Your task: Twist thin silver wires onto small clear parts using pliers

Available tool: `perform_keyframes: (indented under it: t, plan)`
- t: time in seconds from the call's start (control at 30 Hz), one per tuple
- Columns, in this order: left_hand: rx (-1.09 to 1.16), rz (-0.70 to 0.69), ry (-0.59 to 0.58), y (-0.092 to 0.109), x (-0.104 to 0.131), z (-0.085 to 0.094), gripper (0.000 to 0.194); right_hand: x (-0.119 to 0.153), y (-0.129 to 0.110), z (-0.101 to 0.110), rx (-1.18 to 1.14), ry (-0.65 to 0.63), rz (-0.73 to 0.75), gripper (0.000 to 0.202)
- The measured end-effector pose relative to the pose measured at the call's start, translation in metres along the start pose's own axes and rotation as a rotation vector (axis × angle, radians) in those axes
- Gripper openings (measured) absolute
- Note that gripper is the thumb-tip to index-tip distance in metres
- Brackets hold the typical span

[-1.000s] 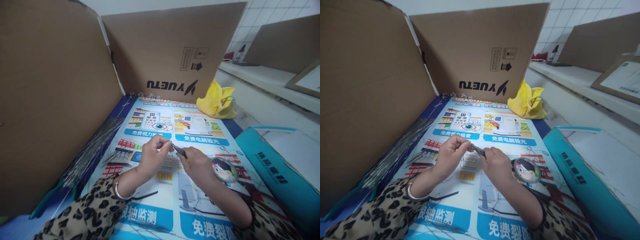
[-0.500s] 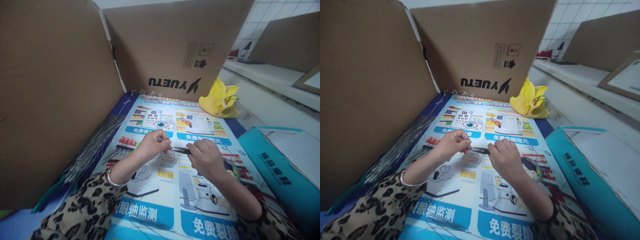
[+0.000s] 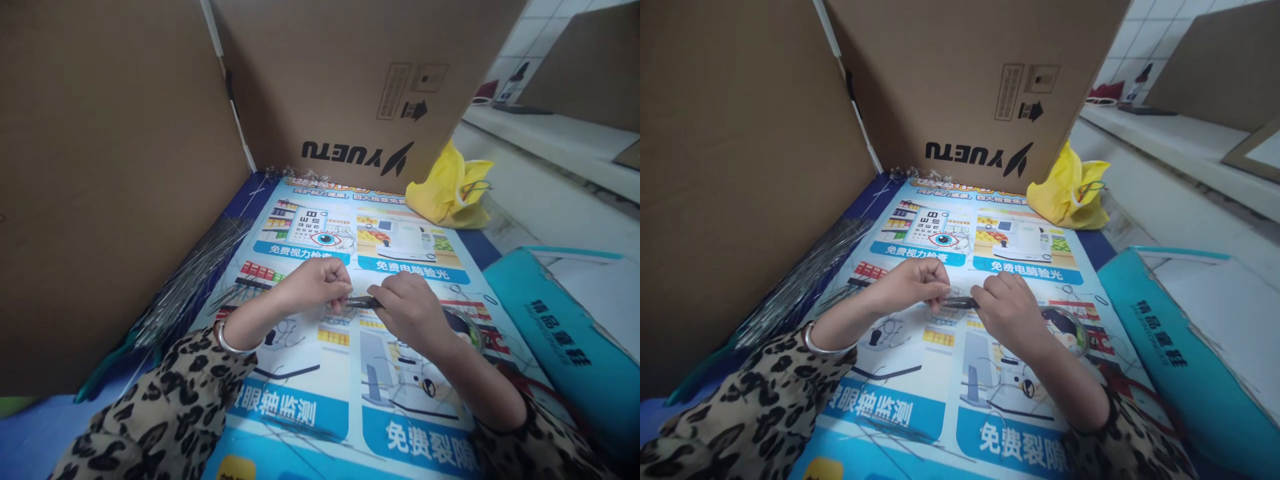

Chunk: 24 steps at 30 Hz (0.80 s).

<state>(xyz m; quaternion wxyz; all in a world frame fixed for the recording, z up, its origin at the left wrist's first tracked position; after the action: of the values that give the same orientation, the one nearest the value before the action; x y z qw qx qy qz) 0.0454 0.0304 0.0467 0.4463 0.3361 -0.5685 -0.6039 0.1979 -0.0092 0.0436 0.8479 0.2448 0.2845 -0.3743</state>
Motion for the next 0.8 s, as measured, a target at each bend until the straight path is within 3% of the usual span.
perform_keyframes:
  t: [0.27,0.8]
  plan:
    - [0.049,0.044,-0.051,-0.0059,-0.0029,0.0000,0.013,-0.0005,-0.0006,0.0002,-0.067,-0.023,0.018,0.015]
    - [-0.004,-0.078,-0.030,-0.0005,-0.0004,-0.0030,0.013,0.0024,-0.0004,-0.0010,0.005,0.029,0.031,0.016]
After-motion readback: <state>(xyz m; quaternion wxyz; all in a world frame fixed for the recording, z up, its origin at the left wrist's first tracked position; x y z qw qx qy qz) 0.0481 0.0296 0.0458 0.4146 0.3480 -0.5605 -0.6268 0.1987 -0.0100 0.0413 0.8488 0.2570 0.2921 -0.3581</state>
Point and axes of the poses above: each hand's wrist, its own x-axis away from the middle knuckle, its own z-axis out of the back of the hand, y = z × x, the point moved 5 cm from there along -x, towards the middle knuckle, and after that the axes turned 13 degrees about y, right-handed, at the moved point
